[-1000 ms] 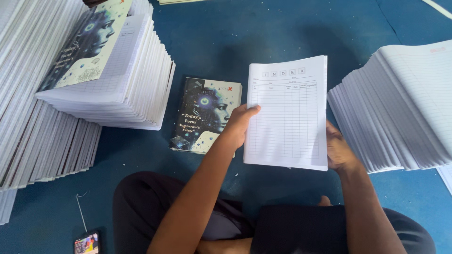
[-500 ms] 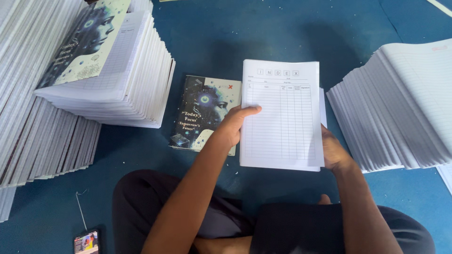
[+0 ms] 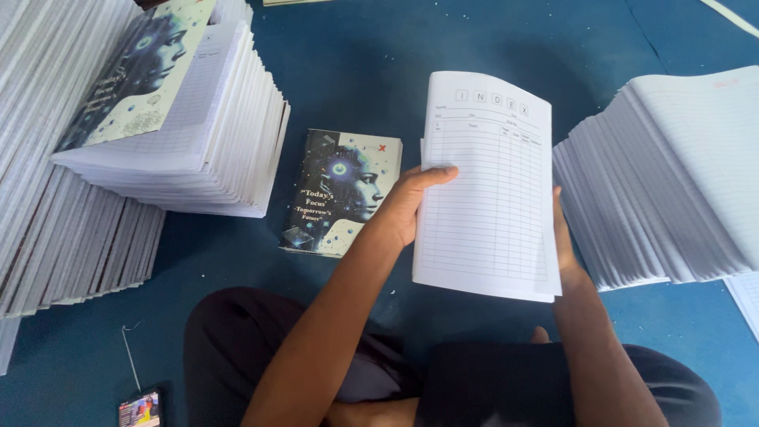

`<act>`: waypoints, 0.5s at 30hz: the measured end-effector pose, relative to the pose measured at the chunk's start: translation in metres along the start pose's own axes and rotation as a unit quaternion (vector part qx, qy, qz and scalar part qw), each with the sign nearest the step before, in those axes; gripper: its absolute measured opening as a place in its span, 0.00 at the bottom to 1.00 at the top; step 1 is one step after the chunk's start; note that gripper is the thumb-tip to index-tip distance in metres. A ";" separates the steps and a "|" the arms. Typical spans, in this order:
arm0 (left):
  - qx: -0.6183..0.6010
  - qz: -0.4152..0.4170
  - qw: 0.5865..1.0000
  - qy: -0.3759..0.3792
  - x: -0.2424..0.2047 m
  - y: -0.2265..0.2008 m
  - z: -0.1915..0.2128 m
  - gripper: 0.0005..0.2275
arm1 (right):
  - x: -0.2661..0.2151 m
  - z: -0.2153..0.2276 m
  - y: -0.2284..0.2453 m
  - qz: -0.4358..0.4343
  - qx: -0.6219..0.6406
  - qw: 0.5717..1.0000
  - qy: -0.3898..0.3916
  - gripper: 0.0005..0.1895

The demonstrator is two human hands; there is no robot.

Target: The person sits on the floor and assembles notebooks by inserting loose index pages into printed covers. They repeatedly pick a cover, insert a page, and place the completed unit onto a growing stack.

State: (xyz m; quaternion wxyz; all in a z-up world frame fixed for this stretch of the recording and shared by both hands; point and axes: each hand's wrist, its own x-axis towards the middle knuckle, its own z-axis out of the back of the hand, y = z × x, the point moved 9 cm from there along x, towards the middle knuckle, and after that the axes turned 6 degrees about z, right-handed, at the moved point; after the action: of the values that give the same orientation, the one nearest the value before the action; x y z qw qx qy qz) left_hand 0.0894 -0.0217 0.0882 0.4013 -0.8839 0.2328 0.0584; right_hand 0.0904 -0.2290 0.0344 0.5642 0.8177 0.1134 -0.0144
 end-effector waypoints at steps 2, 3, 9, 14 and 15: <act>-0.002 0.005 1.000 -0.007 0.001 0.002 0.005 0.30 | -0.012 0.013 0.000 -0.062 0.017 0.993 -0.097 0.53; -0.002 0.007 1.000 -0.012 0.001 0.002 0.009 0.30 | -0.019 0.010 0.003 -0.069 0.041 0.991 -0.104 0.56; 0.060 0.032 0.994 -0.086 0.004 0.016 0.046 0.27 | -0.030 -0.017 0.016 -0.061 -0.014 0.997 -0.053 0.61; 0.079 0.048 0.990 -0.106 0.002 0.025 0.071 0.26 | -0.026 -0.029 -0.002 -0.132 -0.135 0.982 0.008 0.57; 0.082 0.049 0.989 -0.110 0.002 0.028 0.074 0.26 | -0.025 -0.028 -0.003 -0.130 -0.140 0.982 0.003 0.56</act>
State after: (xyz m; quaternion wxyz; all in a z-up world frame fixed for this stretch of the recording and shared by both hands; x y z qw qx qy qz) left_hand 0.0843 0.0167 0.0191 0.4925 -0.8236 0.2345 0.1554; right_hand 0.0623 -0.2068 0.0460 0.6658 0.7091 0.2216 -0.0690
